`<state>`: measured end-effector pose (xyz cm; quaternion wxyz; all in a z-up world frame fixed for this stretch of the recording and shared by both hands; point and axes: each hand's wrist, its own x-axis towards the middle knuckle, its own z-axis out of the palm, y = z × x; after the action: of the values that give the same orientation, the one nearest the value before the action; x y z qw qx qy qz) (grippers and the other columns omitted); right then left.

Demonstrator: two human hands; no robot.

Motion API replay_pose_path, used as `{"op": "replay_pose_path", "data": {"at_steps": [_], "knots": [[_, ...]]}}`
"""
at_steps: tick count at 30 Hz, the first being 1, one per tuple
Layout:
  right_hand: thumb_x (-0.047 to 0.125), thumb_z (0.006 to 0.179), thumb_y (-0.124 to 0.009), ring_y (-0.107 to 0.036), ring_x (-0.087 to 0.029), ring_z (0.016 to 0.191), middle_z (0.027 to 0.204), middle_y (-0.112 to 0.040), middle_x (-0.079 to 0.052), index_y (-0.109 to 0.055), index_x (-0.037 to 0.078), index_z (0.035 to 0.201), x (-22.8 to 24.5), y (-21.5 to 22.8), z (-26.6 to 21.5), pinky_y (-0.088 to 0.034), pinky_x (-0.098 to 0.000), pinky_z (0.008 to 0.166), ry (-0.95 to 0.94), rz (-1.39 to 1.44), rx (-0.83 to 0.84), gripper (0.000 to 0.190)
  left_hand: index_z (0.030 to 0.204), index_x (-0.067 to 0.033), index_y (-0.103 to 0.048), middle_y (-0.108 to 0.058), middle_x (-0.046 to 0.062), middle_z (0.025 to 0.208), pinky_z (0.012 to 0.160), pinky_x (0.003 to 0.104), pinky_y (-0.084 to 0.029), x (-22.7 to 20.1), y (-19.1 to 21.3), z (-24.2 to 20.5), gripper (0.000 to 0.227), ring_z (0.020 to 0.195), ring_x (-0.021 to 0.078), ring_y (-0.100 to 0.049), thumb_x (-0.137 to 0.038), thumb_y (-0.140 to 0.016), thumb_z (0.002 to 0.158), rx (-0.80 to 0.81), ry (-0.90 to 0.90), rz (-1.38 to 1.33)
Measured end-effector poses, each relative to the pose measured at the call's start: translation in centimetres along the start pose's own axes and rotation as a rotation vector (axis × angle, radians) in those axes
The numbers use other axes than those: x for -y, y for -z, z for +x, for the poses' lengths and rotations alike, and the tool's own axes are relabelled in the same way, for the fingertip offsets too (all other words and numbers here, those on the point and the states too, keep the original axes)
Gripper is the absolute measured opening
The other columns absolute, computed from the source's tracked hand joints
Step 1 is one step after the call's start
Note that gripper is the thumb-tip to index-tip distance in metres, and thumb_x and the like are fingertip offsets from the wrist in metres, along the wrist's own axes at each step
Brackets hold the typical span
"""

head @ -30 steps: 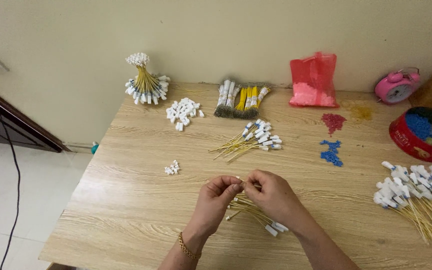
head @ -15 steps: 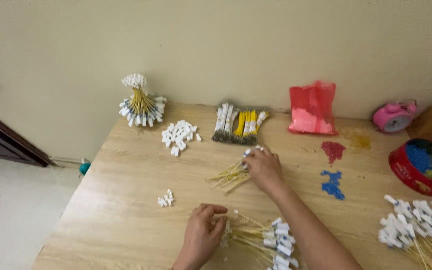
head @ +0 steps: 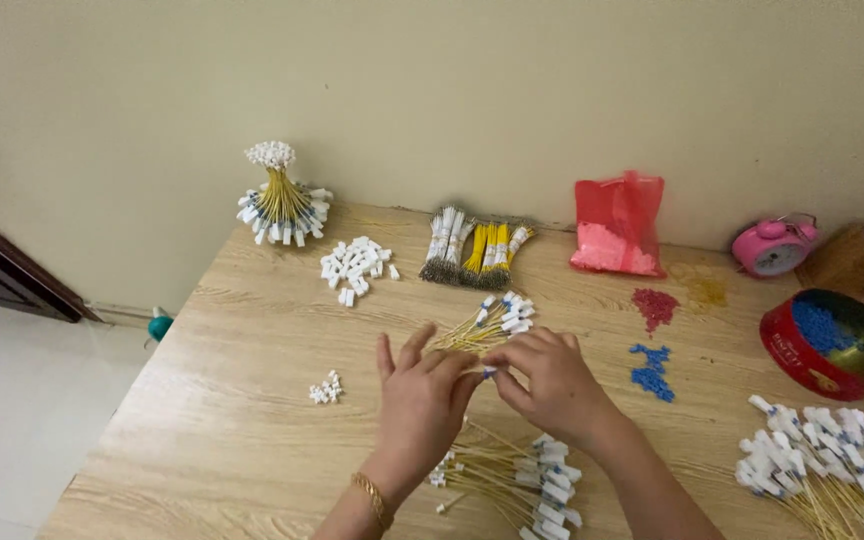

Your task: Assembling small white plastic components onto the ends of thin wires at a factory workbench.

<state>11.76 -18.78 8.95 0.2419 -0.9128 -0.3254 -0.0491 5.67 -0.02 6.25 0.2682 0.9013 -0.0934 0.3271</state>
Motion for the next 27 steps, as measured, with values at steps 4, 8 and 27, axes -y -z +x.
{"op": "replay_pose_path", "data": {"at_steps": [4, 8, 27], "knots": [[0.021, 0.083, -0.071, -0.068, -0.021, 0.096, 0.094, -0.075, -0.002, -0.076, 0.014, 0.096, -0.5, 2.2, -2.6, -0.042, -0.0409, 0.089, 0.065, 0.037, -0.021, 0.015, 0.1, -0.016, -0.08, -0.076, 0.003, 0.103, 0.12, 0.061, -0.008, -0.6, 1.5, 0.0, 0.019, 0.122, 0.0244, -0.059, -0.03, -0.072, 0.09, 0.36, 0.251, -0.212], [0.023, 0.086, -0.069, -0.071, -0.022, 0.093, 0.096, -0.077, -0.004, -0.075, 0.011, 0.099, -3.4, 3.2, -4.9, -0.055, -0.0386, 0.086, -0.097, 0.185, -0.011, 0.019, 0.098, -0.0121, -0.081, -0.079, 0.005, 0.092, 0.101, 0.047, -0.039, 0.2, 3.6, -1.2, 0.02, 0.091, 0.0201, -0.069, -0.028, -0.07, 0.092, 0.521, 0.434, -0.404], [0.018, 0.092, -0.07, -0.065, -0.01, 0.075, 0.085, -0.074, -0.004, -0.073, 0.004, 0.099, 5.5, -2.9, -6.5, -0.055, -0.0283, 0.066, -0.329, 0.639, -0.073, 0.016, 0.104, 0.002, -0.072, -0.071, 0.003, 0.093, 0.075, 0.023, -0.052, -0.3, 0.4, -7.2, 0.015, 0.085, 0.0087, -0.062, -0.011, -0.07, 0.097, 0.266, 0.775, -1.3]]}}
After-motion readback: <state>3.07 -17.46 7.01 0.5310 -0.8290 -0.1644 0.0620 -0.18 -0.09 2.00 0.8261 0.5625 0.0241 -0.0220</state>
